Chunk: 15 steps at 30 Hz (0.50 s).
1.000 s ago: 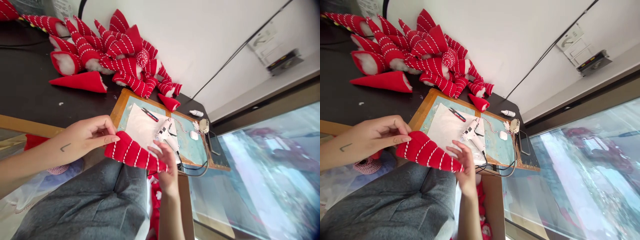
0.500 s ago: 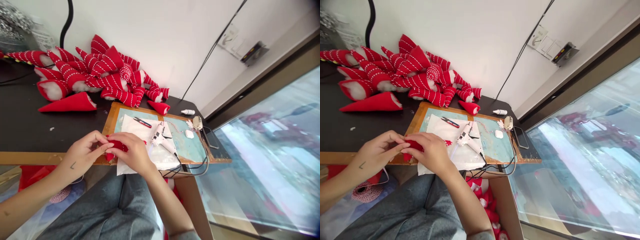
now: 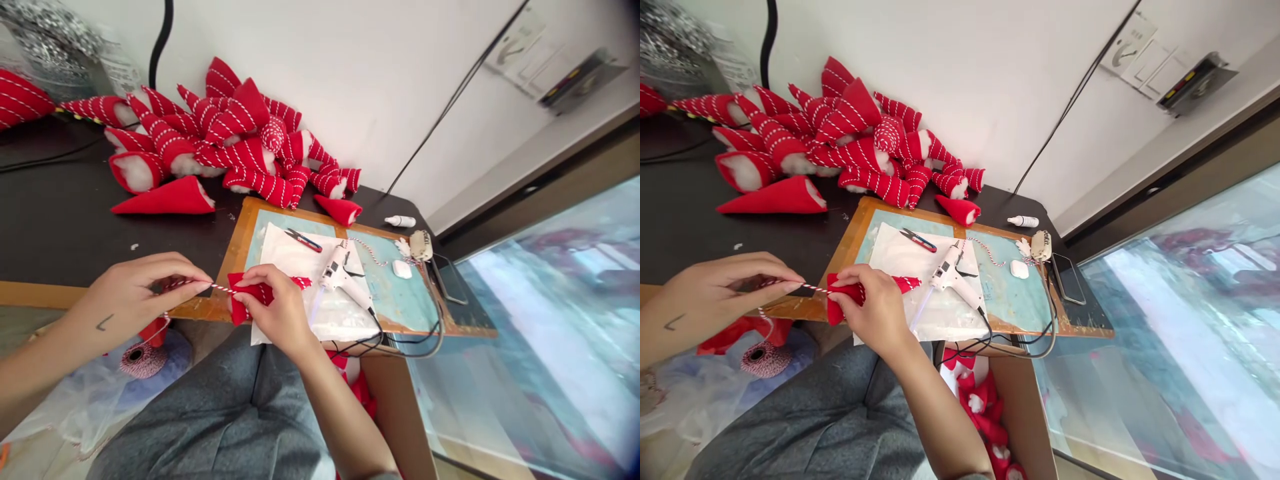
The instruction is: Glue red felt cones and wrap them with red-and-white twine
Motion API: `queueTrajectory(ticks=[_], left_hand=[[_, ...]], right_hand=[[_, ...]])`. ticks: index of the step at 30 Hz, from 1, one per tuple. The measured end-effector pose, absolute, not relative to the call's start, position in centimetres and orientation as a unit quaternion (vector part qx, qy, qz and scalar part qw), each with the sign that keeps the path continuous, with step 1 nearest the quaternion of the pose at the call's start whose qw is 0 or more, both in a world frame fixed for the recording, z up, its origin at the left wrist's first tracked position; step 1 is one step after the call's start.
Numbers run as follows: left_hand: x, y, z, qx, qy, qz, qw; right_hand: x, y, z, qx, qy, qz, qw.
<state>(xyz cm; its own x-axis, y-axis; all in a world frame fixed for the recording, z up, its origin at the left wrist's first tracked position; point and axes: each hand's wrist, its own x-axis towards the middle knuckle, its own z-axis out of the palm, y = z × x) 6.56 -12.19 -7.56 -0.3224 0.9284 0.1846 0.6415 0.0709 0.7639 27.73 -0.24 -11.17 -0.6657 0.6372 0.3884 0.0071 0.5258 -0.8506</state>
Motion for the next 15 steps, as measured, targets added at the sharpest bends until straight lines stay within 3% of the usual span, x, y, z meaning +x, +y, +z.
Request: queueTrajectory(ticks=[4, 7, 9, 11, 15], left_hand=[[7.7, -11.4, -8.0, 0.560, 0.698, 0.427, 0.132], [7.6, -10.9, -8.8, 0.554, 0.693, 0.441, 0.138], [7.3, -10.6, -9.3, 0.542, 0.694, 0.450, 0.147], [7.0, -10.5, -9.5, 0.530, 0.695, 0.459, 0.156], [6.7, -10.6, -9.6, 0.523, 0.685, 0.479, 0.168]], right_hand=[[29.2, 0.3, -9.3, -0.192, -0.821, 0.406, 0.352], [30.2, 2.4, -7.9, -0.205, -0.864, 0.290, 0.356], [30.3, 4.7, -7.1, -0.273, -0.914, 0.142, 0.264], [29.8, 7.3, -6.6, -0.355, -0.929, -0.010, 0.108], [27.6, 11.5, -6.7, -0.394, -0.913, -0.093, -0.045]])
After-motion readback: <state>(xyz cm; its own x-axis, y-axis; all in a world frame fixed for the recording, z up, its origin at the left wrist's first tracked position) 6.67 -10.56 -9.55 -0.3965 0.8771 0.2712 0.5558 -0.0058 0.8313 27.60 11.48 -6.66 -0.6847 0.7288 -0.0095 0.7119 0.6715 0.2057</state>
